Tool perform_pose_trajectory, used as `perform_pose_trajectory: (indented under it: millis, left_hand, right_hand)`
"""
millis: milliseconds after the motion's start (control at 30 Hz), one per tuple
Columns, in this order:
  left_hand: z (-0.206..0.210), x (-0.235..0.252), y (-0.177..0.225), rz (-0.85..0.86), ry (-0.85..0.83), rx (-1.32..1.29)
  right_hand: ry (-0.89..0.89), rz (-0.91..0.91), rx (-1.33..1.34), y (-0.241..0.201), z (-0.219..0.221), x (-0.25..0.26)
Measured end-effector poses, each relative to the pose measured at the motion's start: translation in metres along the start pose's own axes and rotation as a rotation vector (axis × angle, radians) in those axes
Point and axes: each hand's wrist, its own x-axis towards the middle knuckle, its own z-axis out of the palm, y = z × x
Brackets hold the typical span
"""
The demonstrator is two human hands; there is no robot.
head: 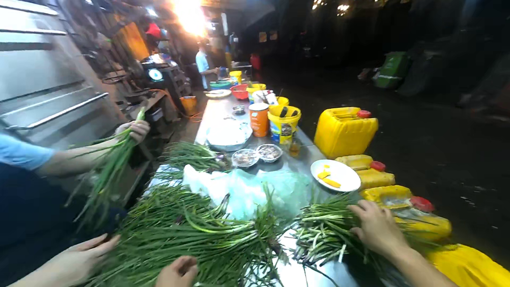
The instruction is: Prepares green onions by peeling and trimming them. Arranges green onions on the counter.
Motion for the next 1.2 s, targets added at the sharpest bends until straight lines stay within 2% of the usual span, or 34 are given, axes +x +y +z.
perform_pose_trajectory:
  millis: [100, 233, 367, 467, 533, 633, 767, 833, 933, 1133, 1200]
  left_hand:
    - [0.002, 0.025, 0.02, 0.045, 0.021, 0.121]
    - [0.028, 0.064, 0.056, 0.247, -0.046, 0.49]
    - [0.068, 0.097, 0.071, 0.319, -0.192, 0.781]
    - [0.072, 0.107, 0.079, 0.291, -0.264, 0.851]
    - [0.058, 0.107, 0.087, 0.321, -0.275, 0.826]
    - [0.027, 0.102, 0.105, 0.387, -0.249, 0.642]
    - [-0.002, 0.083, 0.136, 0.539, -0.223, 0.471]
    - [-0.003, 0.073, 0.145, 0.625, -0.194, 0.425]
    - [0.001, 0.062, 0.144, 0.687, -0.139, 0.343]
    - [-0.015, 0.068, 0.124, 0.649, 0.038, -0.002]
    - [-0.021, 0.069, 0.128, 0.673, 0.002, -0.03]
  right_hand:
    - [0.219, -0.037, 0.097, -0.007, 0.003, -0.008]
    - [0.423, -0.151, 0.282, -0.049, 0.0, -0.019]
    - [0.325, -0.209, 0.504, -0.111, -0.004, -0.037]
    - [0.201, -0.239, 0.671, -0.146, 0.008, -0.049]
    - [0.091, -0.219, 0.776, -0.165, 0.01, -0.054]
    - [-0.132, -0.118, 0.954, -0.193, -0.001, -0.05]
    - [-0.349, 0.026, 1.377, -0.235, -0.015, -0.02]
    - [-0.349, 0.108, 1.611, -0.255, -0.028, -0.008]
    - [-0.254, 0.205, 1.885, -0.273, -0.044, 0.002]
    - [-0.107, 0.122, 1.871, -0.265, -0.057, 0.008]
    - [-0.084, 0.043, 1.841, -0.262, -0.062, 0.007]
